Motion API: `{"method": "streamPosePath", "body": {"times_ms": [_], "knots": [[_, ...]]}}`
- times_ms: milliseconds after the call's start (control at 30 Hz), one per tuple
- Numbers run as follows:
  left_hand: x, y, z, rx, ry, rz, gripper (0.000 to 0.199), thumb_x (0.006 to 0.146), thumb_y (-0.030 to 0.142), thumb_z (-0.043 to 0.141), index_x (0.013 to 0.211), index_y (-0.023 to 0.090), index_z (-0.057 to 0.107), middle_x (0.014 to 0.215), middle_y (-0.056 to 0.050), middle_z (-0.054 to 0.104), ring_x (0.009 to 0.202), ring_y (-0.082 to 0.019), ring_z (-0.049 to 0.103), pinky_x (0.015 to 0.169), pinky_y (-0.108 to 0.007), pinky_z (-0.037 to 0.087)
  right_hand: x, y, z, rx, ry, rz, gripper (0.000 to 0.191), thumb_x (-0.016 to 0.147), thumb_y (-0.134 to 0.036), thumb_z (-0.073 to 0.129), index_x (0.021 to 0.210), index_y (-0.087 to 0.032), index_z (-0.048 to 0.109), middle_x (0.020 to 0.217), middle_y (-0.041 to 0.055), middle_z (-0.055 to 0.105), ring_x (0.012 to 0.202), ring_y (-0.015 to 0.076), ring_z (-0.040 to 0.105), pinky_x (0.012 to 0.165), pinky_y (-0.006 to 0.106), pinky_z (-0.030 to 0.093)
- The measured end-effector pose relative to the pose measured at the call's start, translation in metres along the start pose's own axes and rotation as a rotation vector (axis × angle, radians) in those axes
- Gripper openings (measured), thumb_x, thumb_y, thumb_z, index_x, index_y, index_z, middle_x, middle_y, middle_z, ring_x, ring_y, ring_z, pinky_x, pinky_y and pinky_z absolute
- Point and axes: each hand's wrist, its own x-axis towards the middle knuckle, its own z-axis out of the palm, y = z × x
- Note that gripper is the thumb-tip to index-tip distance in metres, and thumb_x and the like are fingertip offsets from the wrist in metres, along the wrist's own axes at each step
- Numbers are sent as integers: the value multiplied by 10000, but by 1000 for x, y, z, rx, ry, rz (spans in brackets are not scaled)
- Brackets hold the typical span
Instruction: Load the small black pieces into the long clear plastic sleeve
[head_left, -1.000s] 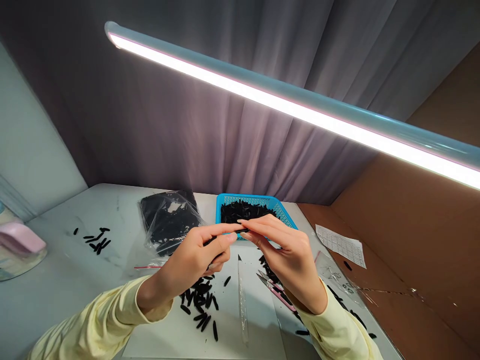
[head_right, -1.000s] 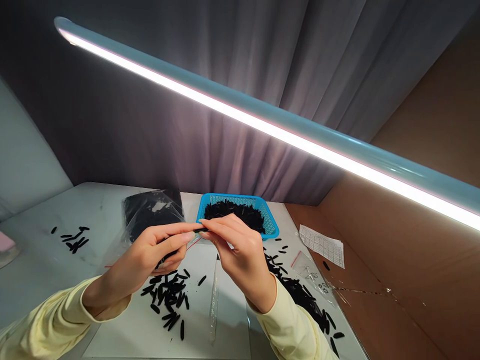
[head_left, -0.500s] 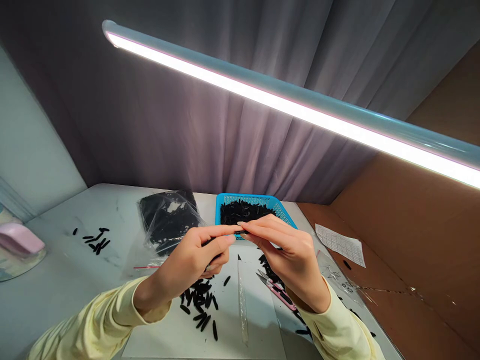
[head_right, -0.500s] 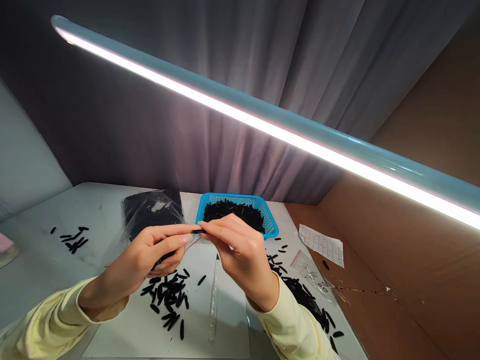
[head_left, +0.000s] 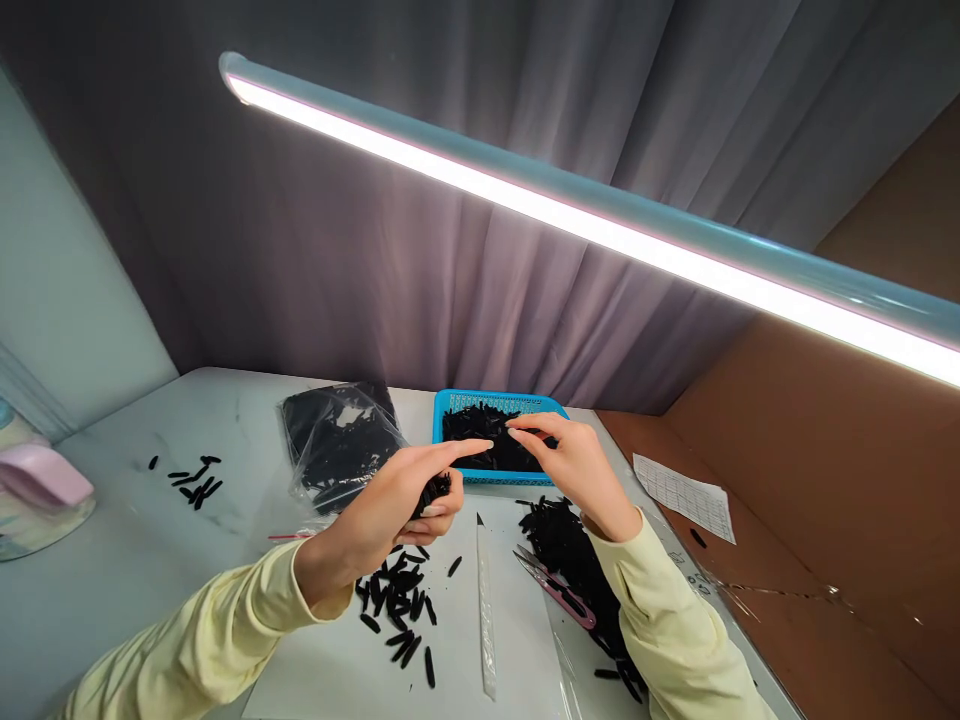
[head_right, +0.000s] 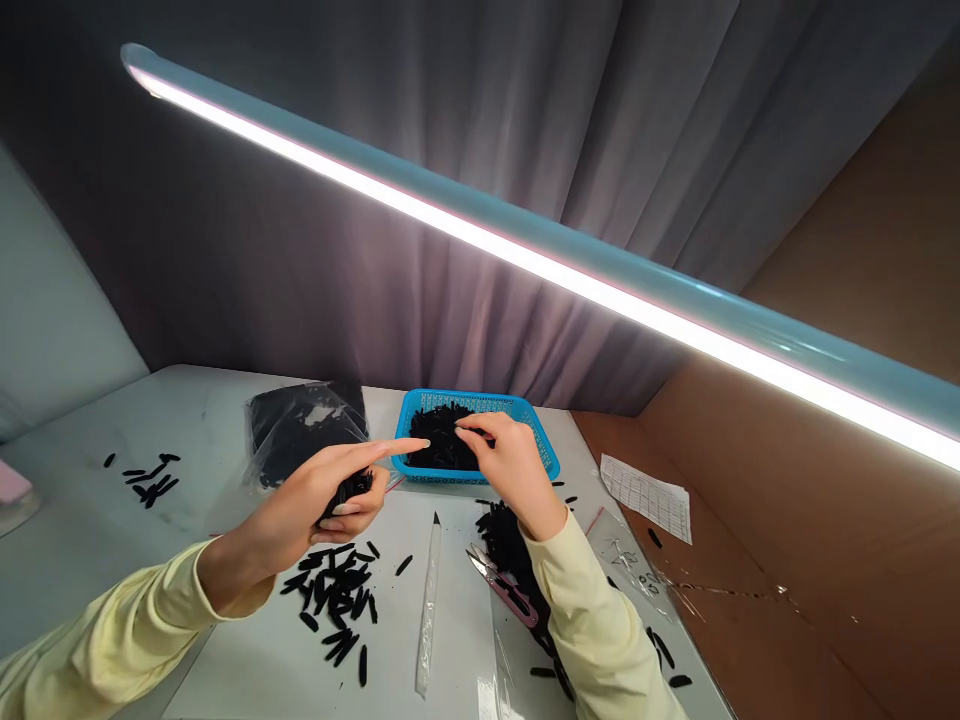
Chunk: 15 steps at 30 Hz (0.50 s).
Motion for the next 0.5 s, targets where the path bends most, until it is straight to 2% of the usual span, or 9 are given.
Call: {"method": "streamPosePath", "body": {"times_ms": [100, 200, 300, 400, 500], "knots": [[1, -4, 0, 0, -36, -35, 391, 859, 449, 463, 683, 119, 575, 461, 75, 263, 377, -31, 166, 352, -187, 99, -17, -39, -9, 243, -38, -124, 120, 837, -183, 577, 815, -214, 691, 847, 34, 706, 823, 187, 638, 741, 305, 506], [1, -6, 1, -26, -56, -51, 340, 881, 456, 430, 751, 158, 531, 458, 78, 296, 370, -34, 174, 344, -169, 108, -30, -65, -15, 313, -30, -209, 120, 827, -153, 590, 868, -214, 685, 910, 55, 648, 871, 191, 599, 773, 325, 490], [1, -6, 2, -54, -56, -44, 287, 888, 461, 418, 831, 192, 500, 489, 80, 330, 377, -32, 184, 342, -149, 118, -36, -70, -14, 347, -63, -241, 141, 820, -138, 601, 911, -224, 665, 924, 55, 615, 891, 192, 579, 780, 337, 488], [0, -6, 3, -71, -70, -56, 327, 887, 476, 413, 738, 185, 437, 498, 75, 342, 379, -26, 190, 339, -141, 118, -37, -69, -7, 421, -88, -283, 132, 825, -115, 588, 891, -206, 657, 892, 53, 620, 872, 186, 577, 756, 330, 493], [0, -7, 3, -79, -81, -73, 340, 894, 475, 391, 712, 188, 401, 484, 76, 337, 374, -28, 191, 333, -140, 115, -36, -67, 1, 462, -49, -314, 155, 836, -80, 556, 856, -193, 661, 852, 52, 626, 815, 174, 572, 712, 321, 489]]}}
